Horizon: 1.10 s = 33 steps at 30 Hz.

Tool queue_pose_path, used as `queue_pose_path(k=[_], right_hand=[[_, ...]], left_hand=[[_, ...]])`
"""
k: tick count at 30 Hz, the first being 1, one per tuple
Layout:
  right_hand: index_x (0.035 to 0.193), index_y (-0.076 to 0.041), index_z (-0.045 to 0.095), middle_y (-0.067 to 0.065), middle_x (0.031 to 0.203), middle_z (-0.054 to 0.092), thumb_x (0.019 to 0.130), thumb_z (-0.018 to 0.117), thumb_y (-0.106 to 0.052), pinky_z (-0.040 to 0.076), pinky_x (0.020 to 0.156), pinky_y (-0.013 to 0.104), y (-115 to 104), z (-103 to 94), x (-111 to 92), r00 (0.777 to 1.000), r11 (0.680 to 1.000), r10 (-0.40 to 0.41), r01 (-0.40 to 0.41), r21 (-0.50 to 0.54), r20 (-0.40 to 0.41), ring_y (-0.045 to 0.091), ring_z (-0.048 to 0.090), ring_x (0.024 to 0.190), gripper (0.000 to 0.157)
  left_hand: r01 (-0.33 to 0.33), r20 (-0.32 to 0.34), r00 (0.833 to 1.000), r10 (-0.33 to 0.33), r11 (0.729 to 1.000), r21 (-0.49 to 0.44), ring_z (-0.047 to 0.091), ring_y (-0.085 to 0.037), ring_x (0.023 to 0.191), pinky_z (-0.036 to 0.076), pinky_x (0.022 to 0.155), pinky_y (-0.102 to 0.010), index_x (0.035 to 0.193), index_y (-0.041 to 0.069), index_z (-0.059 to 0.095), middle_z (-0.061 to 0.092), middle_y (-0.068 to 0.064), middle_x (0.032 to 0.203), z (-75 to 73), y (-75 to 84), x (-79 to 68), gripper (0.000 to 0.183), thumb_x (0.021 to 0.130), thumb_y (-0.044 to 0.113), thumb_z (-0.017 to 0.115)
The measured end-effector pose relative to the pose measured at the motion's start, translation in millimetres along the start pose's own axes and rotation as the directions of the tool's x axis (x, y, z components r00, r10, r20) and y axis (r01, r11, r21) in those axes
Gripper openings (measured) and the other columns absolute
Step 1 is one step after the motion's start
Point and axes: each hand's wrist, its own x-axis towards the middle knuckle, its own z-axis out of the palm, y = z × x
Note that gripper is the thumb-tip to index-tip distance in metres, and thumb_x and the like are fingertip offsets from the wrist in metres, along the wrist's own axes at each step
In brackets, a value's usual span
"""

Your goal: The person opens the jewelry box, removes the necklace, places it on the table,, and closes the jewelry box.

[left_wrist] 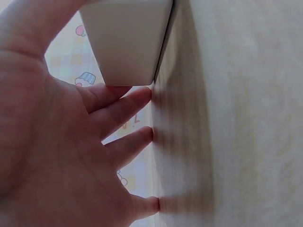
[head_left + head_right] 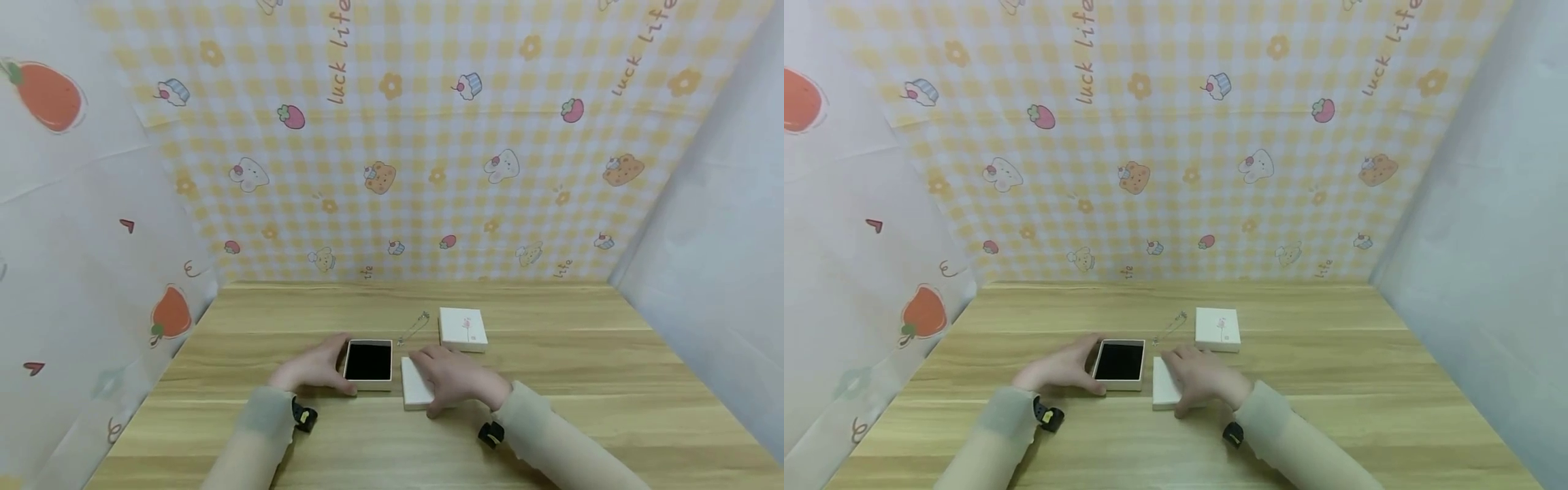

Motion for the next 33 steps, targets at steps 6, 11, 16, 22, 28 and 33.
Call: queue_pose_path(k=[6,11,16,22,28,33], right_hand=[[0.146,-0.002,0.038,0.013,0.135,0.049,0.06,0.087,-0.031,0.045,0.094,0.044,3.8,1.5,-0.3,1.0,0.999,0.002,-0.001,0.032,-0.019,0.025,0.05,0.115,0.102],[0.147,-0.005,0.036,0.011,0.137,0.049,0.061,0.087,-0.03,0.049,0.087,0.042,6.9,-10.8,0.7,0.999,0.997,0.018,-0.016,0.076,-0.028,0.024,0.053,0.11,0.104],[0.148,-0.006,0.036,0.011,0.138,0.048,0.065,0.085,-0.033,0.049,0.083,0.039,4.4,-27.3,10.8,0.999,0.995,0.006,0.0,0.104,-0.051,0.021,0.053,0.108,0.1],[0.148,-0.009,0.036,0.008,0.134,0.049,0.067,0.083,-0.038,0.047,0.074,0.032,-11.0,-37.0,32.1,0.996,0.987,-0.021,0.034,0.159,-0.083,0.015,0.051,0.095,0.098],[0.15,-0.011,0.035,0.009,0.135,0.049,0.068,0.083,-0.042,0.046,0.074,0.028,-30.6,-35.9,52.2,0.997,0.989,-0.017,0.029,0.144,-0.081,0.014,0.051,0.094,0.1],[0.15,-0.011,0.034,0.009,0.135,0.049,0.067,0.084,-0.042,0.046,0.074,0.027,-41.4,-32.1,65.0,0.998,0.991,0.002,0.007,0.135,-0.067,0.013,0.052,0.096,0.102]], left_hand=[[-0.03,0.002,1.0,0.03,0.999,-0.026,0.046,-0.033,0.123,0.036,0.101,-0.056,0.141,0.0,0.039,0.049,-0.013,0.134,0.4,-0.8,0.1,0.098,0.063,0.035,0.089],[-0.017,-0.005,1.0,0.017,1.0,-0.02,0.046,-0.032,0.123,0.031,0.102,-0.06,0.141,0.001,0.04,0.05,-0.011,0.134,0.2,0.0,-0.3,0.099,0.061,0.033,0.089],[0.022,-0.011,1.0,-0.023,1.0,-0.022,0.041,-0.035,0.128,0.023,0.103,-0.068,0.143,0.0,0.038,0.046,-0.014,0.139,-0.5,1.7,-2.8,0.102,0.06,0.031,0.09],[0.024,-0.009,1.0,-0.024,0.999,-0.022,0.045,-0.033,0.125,0.026,0.102,-0.067,0.142,0.001,0.038,0.049,-0.013,0.136,-1.5,1.9,-5.1,0.103,0.06,0.033,0.09],[-0.012,-0.003,1.0,0.012,1.0,-0.024,0.052,-0.022,0.107,0.039,0.094,-0.055,0.138,0.004,0.043,0.055,-0.003,0.121,-1.2,-0.4,-6.0,0.097,0.059,0.035,0.091],[-0.023,0.004,1.0,0.023,1.0,-0.022,0.051,-0.025,0.114,0.038,0.097,-0.055,0.139,0.006,0.043,0.053,-0.005,0.129,-0.3,-2.2,-3.7,0.097,0.06,0.036,0.091]])
